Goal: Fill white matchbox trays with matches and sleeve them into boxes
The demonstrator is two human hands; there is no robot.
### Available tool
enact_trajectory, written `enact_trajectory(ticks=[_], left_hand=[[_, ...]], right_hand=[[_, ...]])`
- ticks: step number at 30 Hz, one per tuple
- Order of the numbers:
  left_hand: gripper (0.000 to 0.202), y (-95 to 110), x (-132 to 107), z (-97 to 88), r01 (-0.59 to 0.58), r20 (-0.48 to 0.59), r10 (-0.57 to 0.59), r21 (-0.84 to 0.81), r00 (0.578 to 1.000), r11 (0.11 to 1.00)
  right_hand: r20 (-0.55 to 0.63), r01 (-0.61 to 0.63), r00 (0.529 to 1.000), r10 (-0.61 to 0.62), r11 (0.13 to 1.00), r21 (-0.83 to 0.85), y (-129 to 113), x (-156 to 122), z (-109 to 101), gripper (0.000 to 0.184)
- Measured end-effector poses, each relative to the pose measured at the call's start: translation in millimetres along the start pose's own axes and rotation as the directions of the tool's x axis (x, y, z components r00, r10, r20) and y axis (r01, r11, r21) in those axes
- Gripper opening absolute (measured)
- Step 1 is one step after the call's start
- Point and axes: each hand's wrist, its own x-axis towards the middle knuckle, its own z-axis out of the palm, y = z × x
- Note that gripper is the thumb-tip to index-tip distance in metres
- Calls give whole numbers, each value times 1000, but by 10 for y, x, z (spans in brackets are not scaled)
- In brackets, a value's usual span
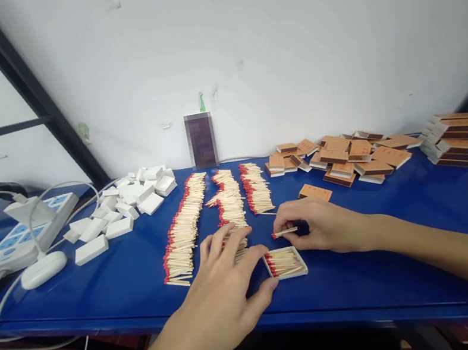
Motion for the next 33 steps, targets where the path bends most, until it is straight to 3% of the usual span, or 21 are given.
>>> enact_trajectory(ticks=[6,10,16,33], left_hand=[[29,3,-7,13,4,2,-4,-2,1000,1000],[30,9,-5,10,0,-5,0,7,1000,1000],[31,16,-1,-1,2,-8,-1,19,1000,1000],[31,10,2,-5,-8,-19,8,1,1000,1000]], right_hand=[[-85,-3,996,3,1000,-8,-1,14,6,15],[-142,31,990,-22,997,68,-141,-18,-1,14],[-57,94,995,-87,984,152,-331,-72,49,18],[-74,179,982,-174,982,61,-362,-117,85,14]])
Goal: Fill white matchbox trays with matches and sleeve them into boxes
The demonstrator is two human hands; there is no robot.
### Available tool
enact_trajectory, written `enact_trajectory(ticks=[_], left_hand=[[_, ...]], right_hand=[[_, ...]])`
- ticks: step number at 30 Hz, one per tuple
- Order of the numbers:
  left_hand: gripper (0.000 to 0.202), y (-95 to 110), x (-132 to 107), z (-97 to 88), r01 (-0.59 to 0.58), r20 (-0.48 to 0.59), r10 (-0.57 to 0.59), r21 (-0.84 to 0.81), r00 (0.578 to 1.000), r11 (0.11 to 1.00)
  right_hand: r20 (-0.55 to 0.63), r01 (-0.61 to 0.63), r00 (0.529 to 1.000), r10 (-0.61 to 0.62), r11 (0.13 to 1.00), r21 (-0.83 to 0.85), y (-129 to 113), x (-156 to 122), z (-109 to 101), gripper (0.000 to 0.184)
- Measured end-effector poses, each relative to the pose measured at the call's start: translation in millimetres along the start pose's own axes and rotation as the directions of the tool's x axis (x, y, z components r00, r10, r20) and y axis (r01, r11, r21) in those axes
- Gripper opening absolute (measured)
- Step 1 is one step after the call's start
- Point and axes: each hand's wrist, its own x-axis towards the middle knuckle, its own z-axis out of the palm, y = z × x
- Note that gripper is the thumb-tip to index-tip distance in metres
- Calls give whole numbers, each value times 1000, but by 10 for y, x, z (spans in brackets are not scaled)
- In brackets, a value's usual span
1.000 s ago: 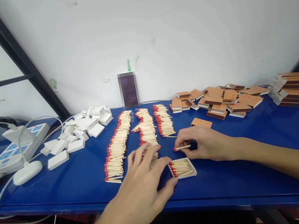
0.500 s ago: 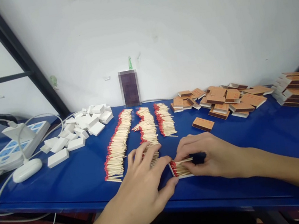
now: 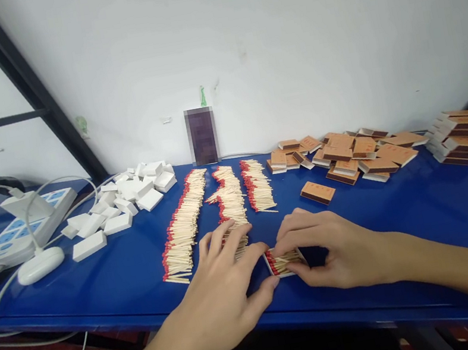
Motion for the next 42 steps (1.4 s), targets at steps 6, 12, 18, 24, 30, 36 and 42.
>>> enact_trajectory(ticks=[6,12,18,24,30,36,42], left_hand=[[30,-1,6,7,4,4,-4,3,1000,1000],[30,0,-6,-1,-4,1,4,1,1000,1000],[35,-5,-4,5,-38,-40,37,-28,999,999],[32,-6,-4,5,-98,-41,97,-34,994,995],[28,-16,-1,-7,-132,-53,130,-37,990,991],[31,-11,5,-27,-149,-13,148,-68,989,987],[33,-10,13,-19,-151,-33,149,-71,988,986]], right_hand=[[-16,-30,999,29,993,-117,53,18,-50,7],[-38,-164,986,160,979,-121,101,19,-75,22],[23,-199,980,199,980,-2,145,4,-98,20],[84,-75,993,81,995,-67,172,28,-96,13],[109,-94,989,100,994,-57,188,28,-82,15],[136,-131,982,133,991,-18,155,14,-77,10],[29,-96,994,104,977,-189,153,5,-112,16]])
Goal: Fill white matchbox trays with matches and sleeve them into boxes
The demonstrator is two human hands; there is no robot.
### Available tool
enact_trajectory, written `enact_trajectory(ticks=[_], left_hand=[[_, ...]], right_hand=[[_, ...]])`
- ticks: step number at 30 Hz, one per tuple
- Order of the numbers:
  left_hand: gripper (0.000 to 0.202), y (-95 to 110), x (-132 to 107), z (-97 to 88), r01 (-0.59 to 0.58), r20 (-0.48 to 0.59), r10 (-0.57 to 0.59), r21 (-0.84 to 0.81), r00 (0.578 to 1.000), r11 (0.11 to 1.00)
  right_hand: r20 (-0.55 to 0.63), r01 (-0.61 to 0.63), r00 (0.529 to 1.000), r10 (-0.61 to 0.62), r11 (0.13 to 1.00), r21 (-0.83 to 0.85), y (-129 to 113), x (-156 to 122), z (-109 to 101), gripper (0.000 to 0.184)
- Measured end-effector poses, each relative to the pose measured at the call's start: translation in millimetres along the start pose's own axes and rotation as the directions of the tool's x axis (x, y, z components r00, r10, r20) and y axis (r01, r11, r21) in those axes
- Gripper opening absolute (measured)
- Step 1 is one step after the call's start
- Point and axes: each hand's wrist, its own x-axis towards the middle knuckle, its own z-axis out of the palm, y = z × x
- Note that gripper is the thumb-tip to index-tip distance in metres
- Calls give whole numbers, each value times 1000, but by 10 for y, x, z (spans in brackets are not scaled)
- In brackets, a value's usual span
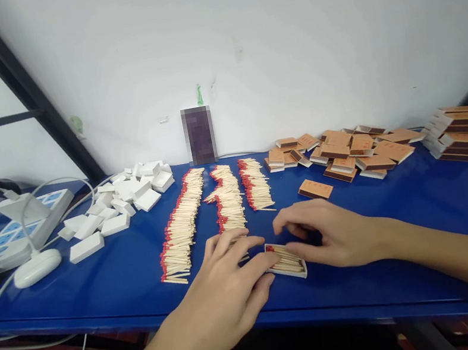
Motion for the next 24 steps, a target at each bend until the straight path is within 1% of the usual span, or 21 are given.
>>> enact_trajectory(ticks=[2,4,6,7,9,11,13,15,17,18,19,21,24], left_hand=[[31,-4,-6,10,7,0,-7,18,1000,1000],[29,-6,-12,17,4,2,-4,34,1000,999],[28,-4,-16,21,-5,-5,5,41,1000,999],[28,-3,-16,21,-8,-11,8,41,1000,999],[28,-1,-15,21,-12,-18,12,37,1000,999],[27,2,-12,20,-5,-19,6,39,1000,999],[28,4,-9,22,5,-22,-4,43,1000,999],[28,6,-7,24,16,-26,-15,46,1000,999],[28,9,-6,27,20,-33,-19,53,999,998],[28,11,-5,27,25,-33,-24,59,999,998],[29,12,-3,28,28,-28,-27,64,999,998],[34,14,2,28,19,9,-20,73,1000,997],[38,12,11,30,-32,66,28,72,997,997]], right_hand=[[-112,-65,993,42,976,-210,87,5,-57,18],[-213,-206,969,123,879,-431,223,1,-136,19],[-241,-329,942,232,774,-541,371,-19,-217,20],[-245,-379,925,289,728,-571,436,-33,-249,24],[-180,-414,905,386,695,-589,517,-59,-287,29],[-117,-443,878,465,694,-567,516,-70,-288,32],[-77,-450,869,488,718,-531,440,-62,-269,35],[-13,-401,895,446,789,-466,322,-47,-257,34],[135,-284,931,338,906,-315,200,-39,-273,32],[196,-241,937,288,943,-231,147,-40,-294,32],[247,-223,934,257,962,-159,102,-44,-320,33],[355,-242,903,240,969,-40,37,-56,-386,36],[479,-275,852,214,960,60,-10,-68,-478,44]])
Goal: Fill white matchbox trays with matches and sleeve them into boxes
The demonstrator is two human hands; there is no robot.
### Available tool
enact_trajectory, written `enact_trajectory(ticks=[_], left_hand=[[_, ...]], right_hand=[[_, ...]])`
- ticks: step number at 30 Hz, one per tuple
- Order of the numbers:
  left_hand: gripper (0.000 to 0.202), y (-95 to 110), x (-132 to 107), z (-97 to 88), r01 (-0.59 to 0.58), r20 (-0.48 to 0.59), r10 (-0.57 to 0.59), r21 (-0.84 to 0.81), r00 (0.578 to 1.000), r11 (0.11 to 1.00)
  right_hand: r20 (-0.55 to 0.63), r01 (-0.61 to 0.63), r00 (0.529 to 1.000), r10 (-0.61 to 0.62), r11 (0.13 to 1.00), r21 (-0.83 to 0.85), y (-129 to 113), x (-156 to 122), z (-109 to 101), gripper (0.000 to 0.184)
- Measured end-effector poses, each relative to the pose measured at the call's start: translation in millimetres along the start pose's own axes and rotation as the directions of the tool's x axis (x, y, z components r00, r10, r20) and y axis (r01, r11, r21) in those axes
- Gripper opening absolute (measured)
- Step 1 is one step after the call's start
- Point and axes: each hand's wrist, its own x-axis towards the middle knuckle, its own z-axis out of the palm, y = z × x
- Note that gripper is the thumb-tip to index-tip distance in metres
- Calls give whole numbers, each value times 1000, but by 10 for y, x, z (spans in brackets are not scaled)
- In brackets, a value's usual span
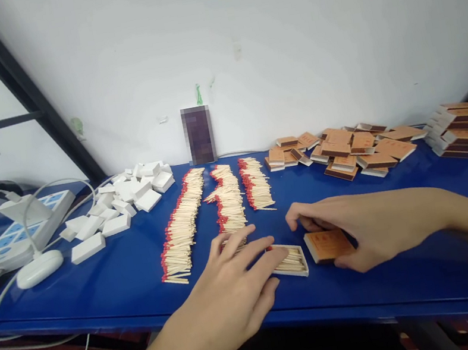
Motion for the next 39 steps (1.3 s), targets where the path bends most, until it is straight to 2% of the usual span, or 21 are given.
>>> enact_trajectory(ticks=[3,5,8,14,20,26,35,39], left_hand=[[36,-5,-3,1,-11,-38,10,-26,999,1000],[35,-8,-12,0,0,-69,-3,-45,998,999],[32,-10,-21,-4,2,-76,-7,-66,997,998],[26,-6,-15,11,34,-41,-37,-82,998,996],[22,-7,-20,7,40,-54,-45,-95,998,995],[20,-15,-9,0,44,-55,-51,-112,997,993],[22,-15,-21,0,66,-51,-74,-154,996,986],[24,-17,-22,-19,64,-24,-69,-164,997,984]], right_hand=[[71,11,997,-13,999,34,-15,-16,-32,47],[63,28,998,-31,999,39,-15,-6,-25,48],[-4,60,998,-60,998,0,-11,17,10,46],[-136,115,982,-131,986,-117,-21,63,82,29],[-198,130,967,-158,980,-151,-11,103,130,24],[-286,212,920,-269,953,-216,24,124,230,22],[-275,216,929,-246,967,-135,68,151,213,23],[-278,246,924,-262,965,-94,22,155,275,25]])
